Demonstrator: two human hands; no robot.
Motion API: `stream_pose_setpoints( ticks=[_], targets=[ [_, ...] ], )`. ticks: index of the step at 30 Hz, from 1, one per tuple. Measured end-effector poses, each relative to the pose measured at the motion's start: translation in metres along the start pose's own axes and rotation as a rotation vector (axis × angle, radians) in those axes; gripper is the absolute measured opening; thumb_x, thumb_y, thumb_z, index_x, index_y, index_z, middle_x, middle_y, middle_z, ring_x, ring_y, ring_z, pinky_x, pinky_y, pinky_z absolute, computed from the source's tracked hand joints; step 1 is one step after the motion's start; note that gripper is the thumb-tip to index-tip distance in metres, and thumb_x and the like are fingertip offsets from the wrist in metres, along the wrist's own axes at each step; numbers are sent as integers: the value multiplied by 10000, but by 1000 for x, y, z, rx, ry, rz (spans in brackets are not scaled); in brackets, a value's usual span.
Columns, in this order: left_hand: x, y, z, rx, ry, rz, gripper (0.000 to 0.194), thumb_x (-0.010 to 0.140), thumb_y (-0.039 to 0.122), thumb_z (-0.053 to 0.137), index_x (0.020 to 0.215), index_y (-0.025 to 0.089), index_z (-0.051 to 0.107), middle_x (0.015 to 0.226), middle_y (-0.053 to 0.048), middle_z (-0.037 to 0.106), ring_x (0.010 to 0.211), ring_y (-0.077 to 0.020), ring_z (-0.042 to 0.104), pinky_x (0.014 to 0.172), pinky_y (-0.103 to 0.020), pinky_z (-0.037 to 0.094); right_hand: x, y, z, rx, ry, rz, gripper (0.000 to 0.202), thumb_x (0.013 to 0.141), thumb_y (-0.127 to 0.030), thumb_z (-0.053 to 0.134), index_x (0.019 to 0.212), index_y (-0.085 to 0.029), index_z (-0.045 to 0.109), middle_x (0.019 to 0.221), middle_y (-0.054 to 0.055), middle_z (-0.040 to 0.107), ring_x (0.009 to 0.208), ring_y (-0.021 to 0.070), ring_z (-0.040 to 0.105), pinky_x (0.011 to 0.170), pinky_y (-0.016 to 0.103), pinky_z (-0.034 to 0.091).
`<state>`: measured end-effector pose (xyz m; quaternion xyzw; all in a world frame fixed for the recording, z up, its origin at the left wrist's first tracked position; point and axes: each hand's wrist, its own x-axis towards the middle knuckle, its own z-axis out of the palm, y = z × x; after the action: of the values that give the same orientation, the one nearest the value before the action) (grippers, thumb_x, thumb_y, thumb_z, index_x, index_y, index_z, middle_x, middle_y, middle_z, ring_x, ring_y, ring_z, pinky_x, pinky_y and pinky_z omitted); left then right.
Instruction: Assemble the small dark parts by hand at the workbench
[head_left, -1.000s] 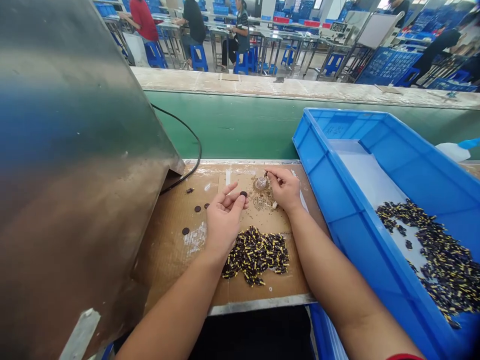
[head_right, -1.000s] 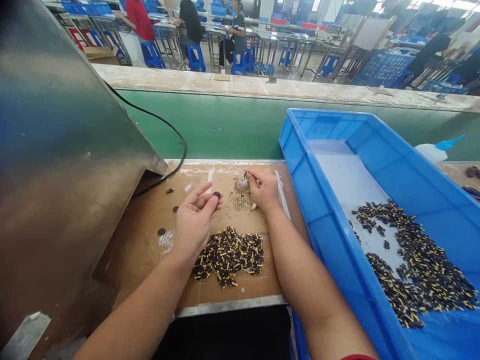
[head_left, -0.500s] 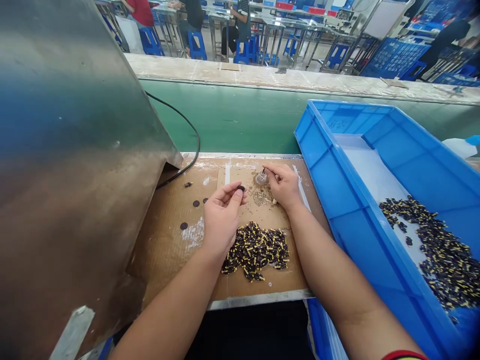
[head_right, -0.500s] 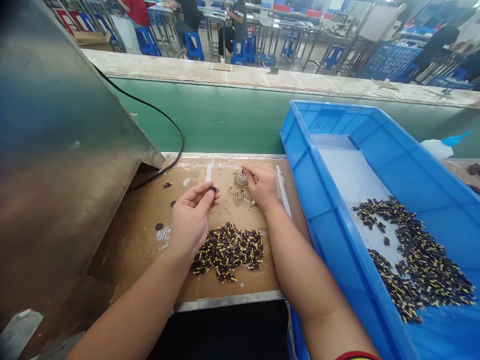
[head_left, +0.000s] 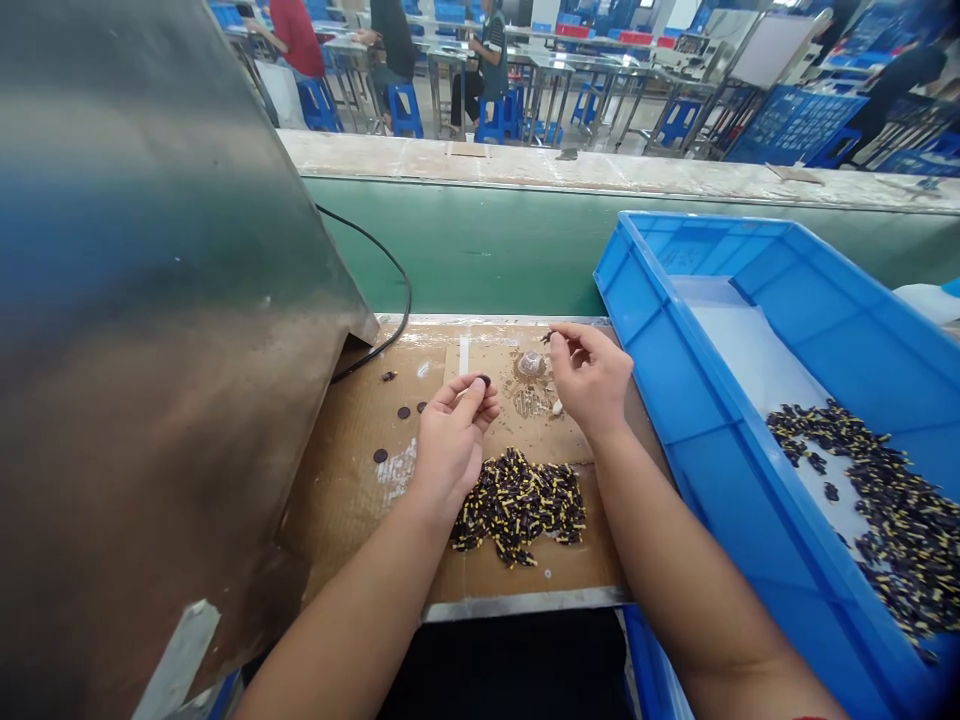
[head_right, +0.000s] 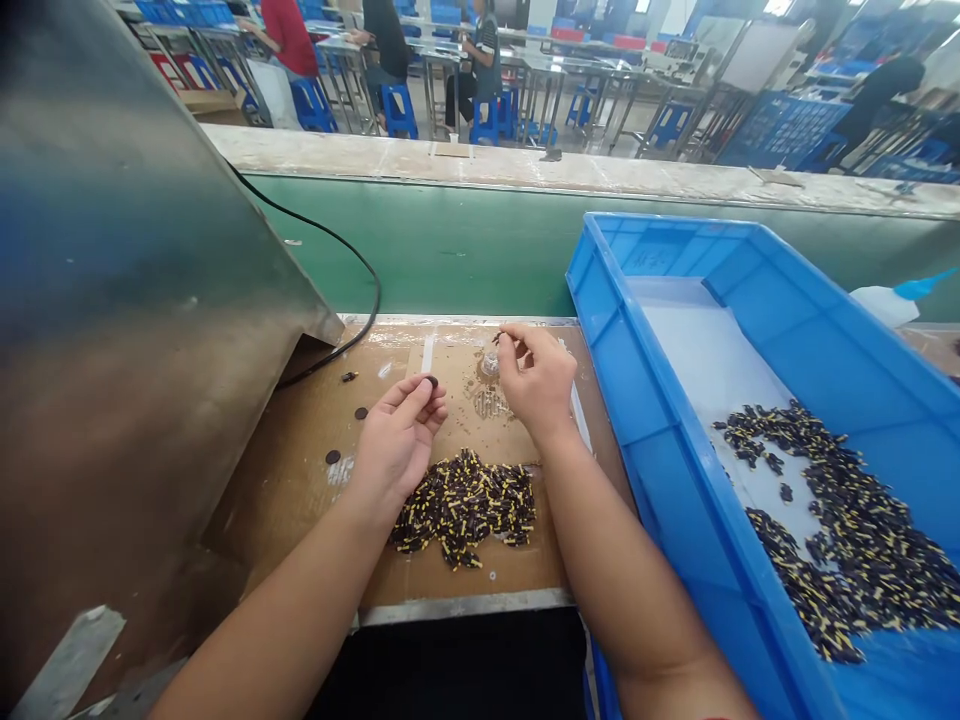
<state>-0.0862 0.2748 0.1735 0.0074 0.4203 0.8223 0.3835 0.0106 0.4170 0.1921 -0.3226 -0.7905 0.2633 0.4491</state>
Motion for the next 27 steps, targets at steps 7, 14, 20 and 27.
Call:
stream_pose_setpoints(
  ticks=[7, 14, 20, 27],
  targets=[
    [-4, -4, 1, 111, -83, 121, 264, 749, 248, 861, 944, 131, 726, 933, -106, 747, 819, -142, 713, 825, -287, 608, -39, -29, -8, 650, -260, 353, 232, 932, -417, 643, 1072, -232, 654, 1023, 58, 723, 969, 195, 729, 747, 326, 654],
    [-7, -7, -1, 301, -147, 281, 262, 776, 303, 848, 952, 129, 762, 983, -123, 765, 908, -190, 737, 919, -345, 610, -46, -36, -9, 780, -387, 414, 181, 918, -401, 671, 968, -228, 646, 996, 44, 728, 1019, 191, 724, 926, 381, 646],
    [-5, -6, -1, 152, -159, 162, 248, 734, 289, 887, 874, 148, 738, 892, -88, 768, 822, -164, 740, 825, -297, 630, -45, -40, -16, 752, -377, 365, 127, 906, -337, 681, 937, -214, 673, 936, 35, 739, 946, 179, 734, 875, 352, 654],
    [-2, -9, 0, 50, -156, 62, 273, 687, 239, 909, 895, 158, 751, 948, -75, 766, 839, -141, 732, 832, -249, 614, -45, -41, -14, 766, -334, 390, 143, 905, -366, 664, 936, -227, 646, 926, 33, 722, 950, 187, 732, 853, 350, 655]
  ],
)
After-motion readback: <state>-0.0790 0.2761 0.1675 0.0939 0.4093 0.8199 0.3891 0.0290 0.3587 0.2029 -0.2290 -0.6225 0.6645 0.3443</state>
